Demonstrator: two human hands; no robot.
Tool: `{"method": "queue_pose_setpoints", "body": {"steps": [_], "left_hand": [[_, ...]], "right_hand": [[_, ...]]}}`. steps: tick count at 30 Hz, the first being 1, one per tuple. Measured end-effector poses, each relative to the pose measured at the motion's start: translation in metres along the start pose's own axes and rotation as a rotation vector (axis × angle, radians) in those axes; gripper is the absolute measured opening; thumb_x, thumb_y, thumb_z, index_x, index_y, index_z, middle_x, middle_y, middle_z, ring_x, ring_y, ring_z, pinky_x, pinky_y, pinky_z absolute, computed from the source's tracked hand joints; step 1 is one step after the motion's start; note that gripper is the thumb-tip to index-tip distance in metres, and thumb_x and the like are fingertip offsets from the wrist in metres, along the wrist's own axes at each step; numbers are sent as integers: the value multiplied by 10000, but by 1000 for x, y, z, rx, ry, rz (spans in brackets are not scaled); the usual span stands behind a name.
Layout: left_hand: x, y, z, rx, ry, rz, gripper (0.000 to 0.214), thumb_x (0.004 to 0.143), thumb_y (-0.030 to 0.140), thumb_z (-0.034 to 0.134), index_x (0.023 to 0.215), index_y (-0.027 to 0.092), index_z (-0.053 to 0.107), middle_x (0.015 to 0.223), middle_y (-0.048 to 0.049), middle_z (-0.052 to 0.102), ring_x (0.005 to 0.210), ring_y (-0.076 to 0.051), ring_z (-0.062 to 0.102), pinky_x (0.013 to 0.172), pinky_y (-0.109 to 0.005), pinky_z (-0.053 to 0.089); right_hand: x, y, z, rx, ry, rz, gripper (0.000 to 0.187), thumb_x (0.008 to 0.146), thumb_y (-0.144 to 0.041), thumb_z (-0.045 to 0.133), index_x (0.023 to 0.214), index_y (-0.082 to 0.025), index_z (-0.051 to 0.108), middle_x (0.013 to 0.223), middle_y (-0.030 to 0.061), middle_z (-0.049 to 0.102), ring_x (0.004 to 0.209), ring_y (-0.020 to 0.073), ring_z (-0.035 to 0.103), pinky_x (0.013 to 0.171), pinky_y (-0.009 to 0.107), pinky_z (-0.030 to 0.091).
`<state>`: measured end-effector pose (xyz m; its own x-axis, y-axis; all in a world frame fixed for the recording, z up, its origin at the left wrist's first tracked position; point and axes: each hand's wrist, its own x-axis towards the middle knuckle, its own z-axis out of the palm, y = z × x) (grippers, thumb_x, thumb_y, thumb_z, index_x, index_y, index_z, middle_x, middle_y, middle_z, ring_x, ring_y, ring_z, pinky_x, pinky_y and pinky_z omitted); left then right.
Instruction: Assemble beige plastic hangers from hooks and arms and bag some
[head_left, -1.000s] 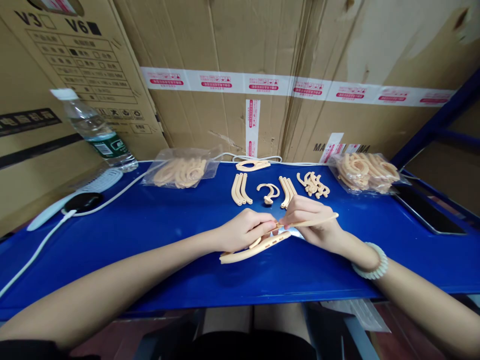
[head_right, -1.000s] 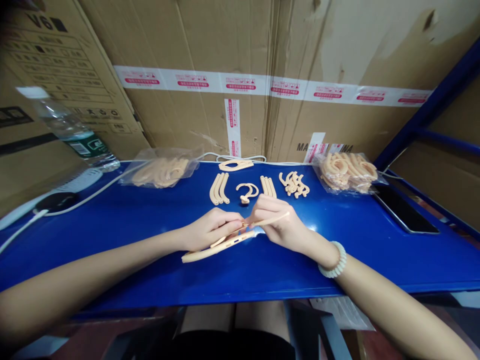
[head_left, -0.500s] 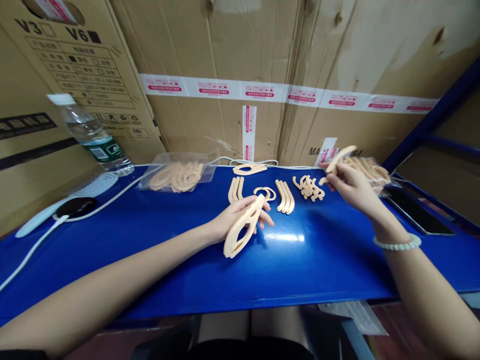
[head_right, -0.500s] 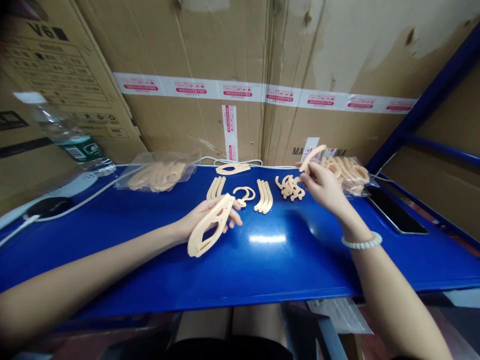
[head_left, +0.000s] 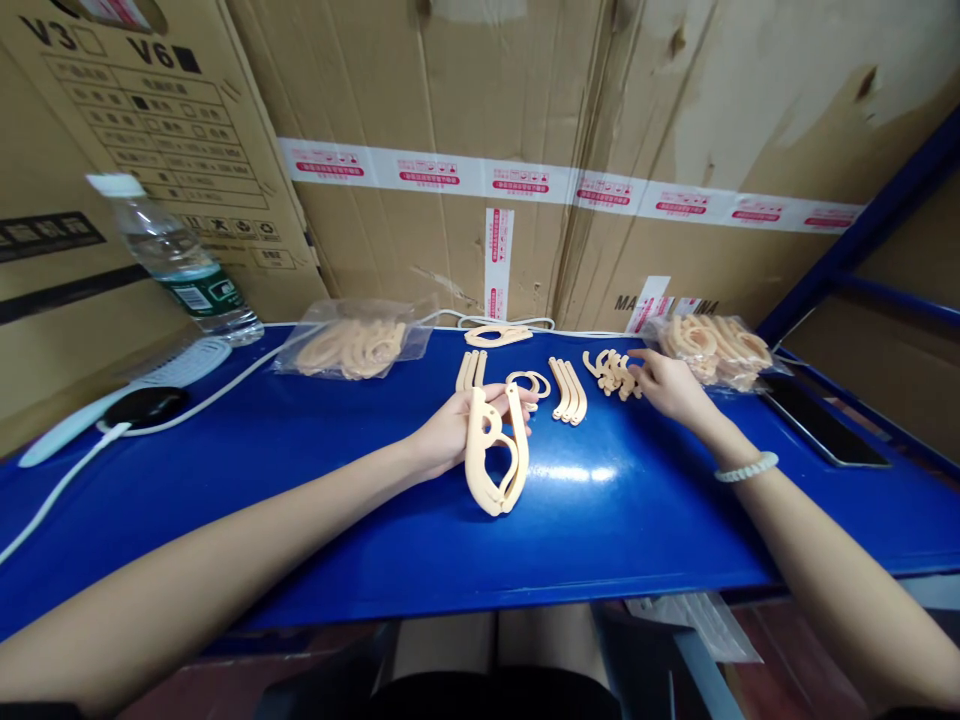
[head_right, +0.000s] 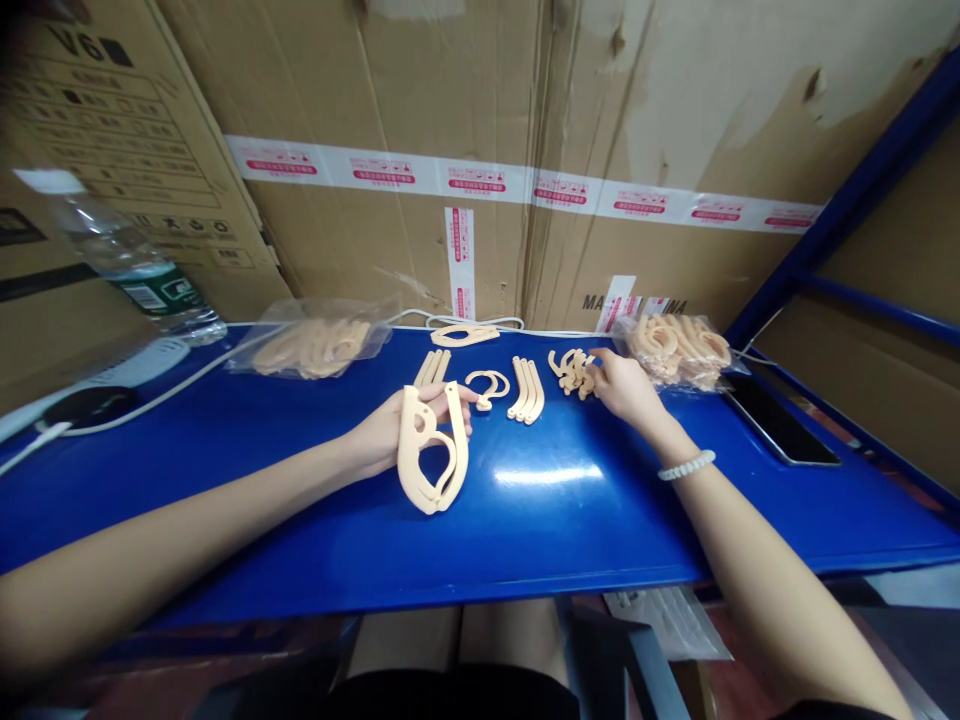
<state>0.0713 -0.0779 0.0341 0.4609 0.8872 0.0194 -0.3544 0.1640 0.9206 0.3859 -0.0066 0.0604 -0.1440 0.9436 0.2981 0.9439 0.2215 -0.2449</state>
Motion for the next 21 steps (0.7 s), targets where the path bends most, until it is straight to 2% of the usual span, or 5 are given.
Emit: {"method": "queue_pose_setpoints", "body": {"steps": [4,8,11,15,21], "left_hand": [[4,-4,-5,-32,6,4,353,813,357,796,1055,104,750,869,-107,713,799,-225,697,693,-296,550],[5,-4,-6,-27,48,-28,318,839,267,757,1118,115,734,929,-126,738,817,-239,707,675,-305,567],[2,-2,-1,-104,111,-60,347,900,278,681,1218,139,678,969,-139,746,836,-242,714,665,-311,582],[-7,-4,10,-222,192,-87,441,967,497,540,1163,121,662,1046,-164,738,916,-247,719,761,-329,597],[-19,-18,16,194,168,22,336,848,438,722,973,135,645,931,-109,750,786,-234,732,734,-321,598]], "right_hand": [[-31,-49,-3,183,184,-578,396,965,-271,566,1348,-169,561,938,95,655,862,238,620,797,378,524],[-68,-104,5,149,8,-1082,249,1007,-280,537,1230,-207,621,1137,119,642,1041,233,580,876,389,498],[-80,-115,15,67,39,-1168,169,1020,-206,512,1126,-197,643,1125,95,669,1093,221,569,907,392,474],[-78,-106,23,5,132,-1169,160,1020,-157,502,1073,-195,648,1069,66,686,1099,199,566,966,402,445],[-77,-103,21,-104,200,-1125,232,1017,-132,435,943,-177,650,957,70,676,1045,230,558,1002,435,407]]}}
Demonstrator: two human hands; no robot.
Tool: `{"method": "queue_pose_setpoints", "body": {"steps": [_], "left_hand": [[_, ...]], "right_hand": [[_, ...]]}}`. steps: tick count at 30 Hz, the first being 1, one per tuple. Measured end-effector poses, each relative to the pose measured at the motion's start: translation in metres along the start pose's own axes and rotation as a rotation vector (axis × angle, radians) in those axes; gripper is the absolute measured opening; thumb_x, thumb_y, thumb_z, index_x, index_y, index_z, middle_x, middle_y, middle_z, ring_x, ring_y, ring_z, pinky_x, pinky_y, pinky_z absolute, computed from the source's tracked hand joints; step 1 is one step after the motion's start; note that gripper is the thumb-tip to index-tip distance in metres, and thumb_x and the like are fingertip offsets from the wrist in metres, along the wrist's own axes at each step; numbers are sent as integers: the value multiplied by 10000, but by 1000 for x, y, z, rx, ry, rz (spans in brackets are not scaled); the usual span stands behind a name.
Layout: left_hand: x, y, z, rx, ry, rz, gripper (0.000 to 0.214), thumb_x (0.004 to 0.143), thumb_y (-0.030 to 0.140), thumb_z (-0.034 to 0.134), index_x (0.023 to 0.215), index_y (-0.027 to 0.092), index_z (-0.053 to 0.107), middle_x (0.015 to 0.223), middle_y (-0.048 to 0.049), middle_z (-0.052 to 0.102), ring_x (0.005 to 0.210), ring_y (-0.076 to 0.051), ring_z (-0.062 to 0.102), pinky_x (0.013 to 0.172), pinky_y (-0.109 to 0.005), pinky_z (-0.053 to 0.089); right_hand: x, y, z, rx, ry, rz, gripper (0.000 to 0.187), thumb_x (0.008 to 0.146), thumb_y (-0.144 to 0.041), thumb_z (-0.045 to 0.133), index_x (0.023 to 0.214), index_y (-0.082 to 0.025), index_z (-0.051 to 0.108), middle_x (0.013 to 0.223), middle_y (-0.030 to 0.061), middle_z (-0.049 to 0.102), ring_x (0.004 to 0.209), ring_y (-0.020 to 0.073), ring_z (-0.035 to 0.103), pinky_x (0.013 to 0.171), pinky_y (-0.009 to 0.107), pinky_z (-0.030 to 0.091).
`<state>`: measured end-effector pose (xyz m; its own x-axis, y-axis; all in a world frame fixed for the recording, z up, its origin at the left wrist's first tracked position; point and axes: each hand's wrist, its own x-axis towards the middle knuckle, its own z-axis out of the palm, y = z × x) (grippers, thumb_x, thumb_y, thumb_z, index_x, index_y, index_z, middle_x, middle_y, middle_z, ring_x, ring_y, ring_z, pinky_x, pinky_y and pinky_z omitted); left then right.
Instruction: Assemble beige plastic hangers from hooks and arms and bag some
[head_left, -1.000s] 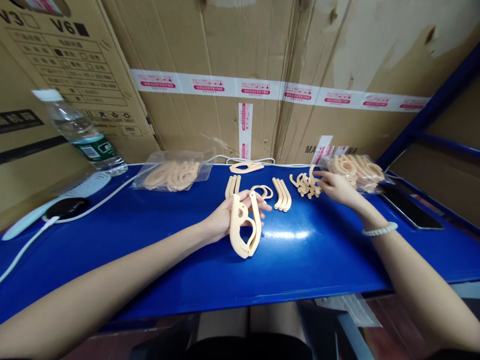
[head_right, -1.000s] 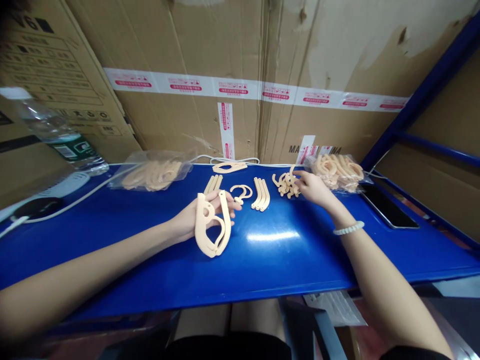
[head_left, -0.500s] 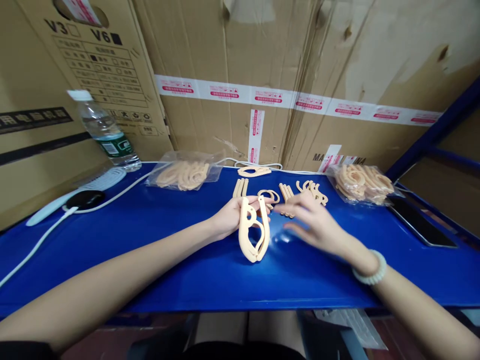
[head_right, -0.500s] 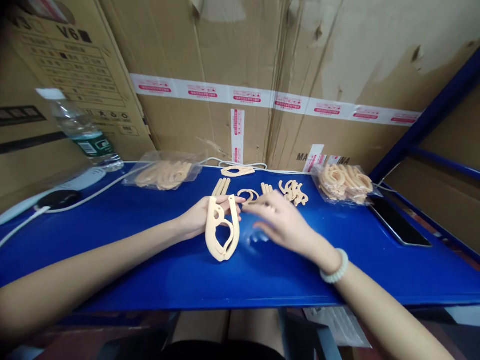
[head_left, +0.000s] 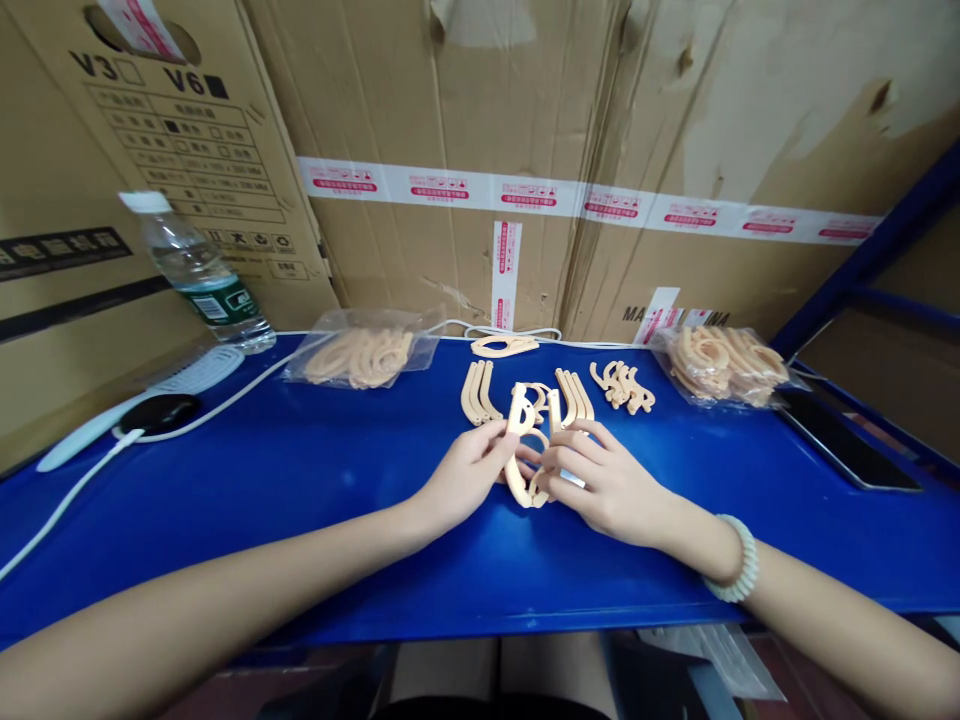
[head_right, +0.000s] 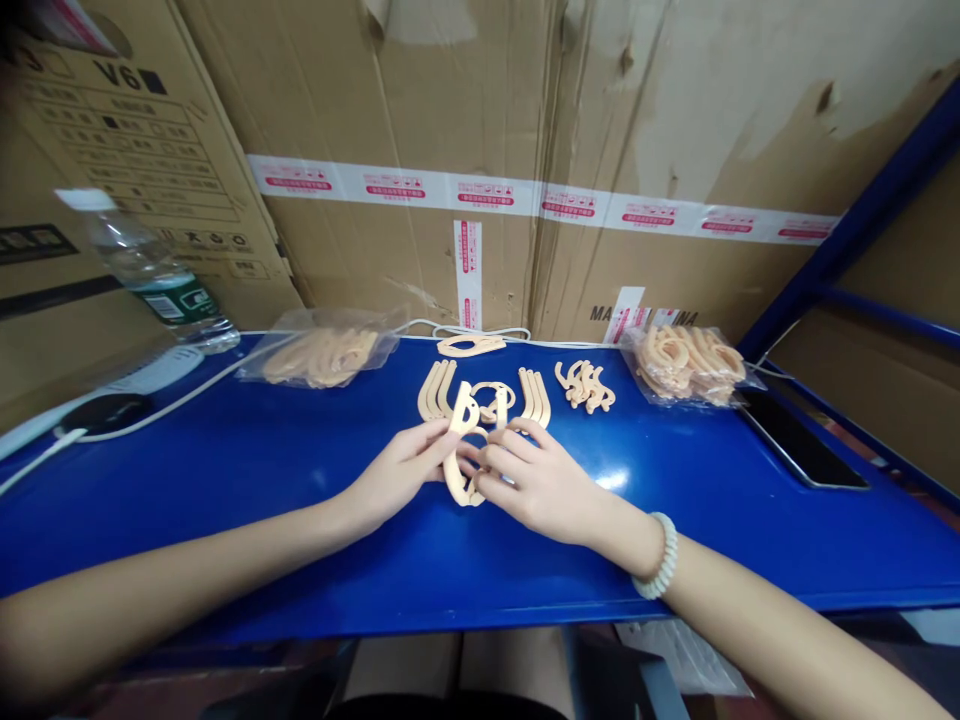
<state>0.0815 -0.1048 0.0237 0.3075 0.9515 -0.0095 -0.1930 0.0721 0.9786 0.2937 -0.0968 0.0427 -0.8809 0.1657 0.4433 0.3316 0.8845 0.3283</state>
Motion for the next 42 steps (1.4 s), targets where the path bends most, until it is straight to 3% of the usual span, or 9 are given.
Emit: {"method": "queue_pose_setpoints", "body": {"steps": [8,14,17,19,22,29,34,38,42], "left_hand": [[-7,0,5,51,158,89,287,876,375,653,1011,124,621,769,-48,723,712,-193,729,728,-299,610],[-4,2,5,-103,292,-69,227,930,349,584,935,122,593,677,-56,707,664,-212,737,685,-317,616],[-5,1,4,-94,231,-56,248,931,368,592,942,120,587,687,-72,719,661,-211,739,683,-308,612],[-6,-1,5,-80,171,-42,289,924,403,602,971,118,590,691,-71,722,662,-207,738,677,-301,610],[-8,-3,6,-80,145,-29,345,898,449,633,996,120,589,697,-55,718,677,-200,736,684,-295,610],[-8,-4,4,-69,140,-17,443,855,530,663,1000,117,595,722,-62,717,695,-210,733,714,-324,610],[-9,-3,5,-83,140,-12,461,836,544,685,1000,121,602,718,-51,706,706,-222,734,726,-346,610],[-9,-4,5,-88,136,-4,469,828,550,695,990,121,602,715,-40,702,715,-223,736,745,-352,612],[-8,-4,5,-88,123,-2,492,827,564,694,1009,115,603,722,-44,708,719,-222,735,735,-342,608]], "right_hand": [[1,2,1,-109,-176,127,268,961,-87,382,844,-172,607,750,47,616,746,212,513,871,400,393],[-4,18,-17,-157,41,109,235,987,-76,409,894,-203,584,758,20,671,708,183,544,788,367,379],[-17,47,-27,-29,159,314,195,971,-87,487,1082,-225,569,848,9,722,759,175,615,826,363,404],[-27,68,-30,31,129,415,215,966,-119,519,1136,-237,575,950,29,737,913,204,652,929,411,410],[-37,89,-26,137,-1,385,202,966,-116,478,1000,-229,642,1049,69,716,1107,248,620,1023,478,410],[-45,91,1,327,-156,363,263,905,-59,466,876,-176,699,1087,119,670,997,213,640,868,380,554],[-45,92,-11,324,-79,434,329,891,-54,464,1086,-185,693,1135,122,669,1075,236,639,927,434,542],[-62,104,-50,213,151,654,264,906,-186,549,1127,-212,691,1096,107,712,1044,264,651,942,471,514],[-141,122,-93,66,308,1174,276,791,-264,707,1056,-194,737,1094,133,738,981,279,670,924,441,496]]}}
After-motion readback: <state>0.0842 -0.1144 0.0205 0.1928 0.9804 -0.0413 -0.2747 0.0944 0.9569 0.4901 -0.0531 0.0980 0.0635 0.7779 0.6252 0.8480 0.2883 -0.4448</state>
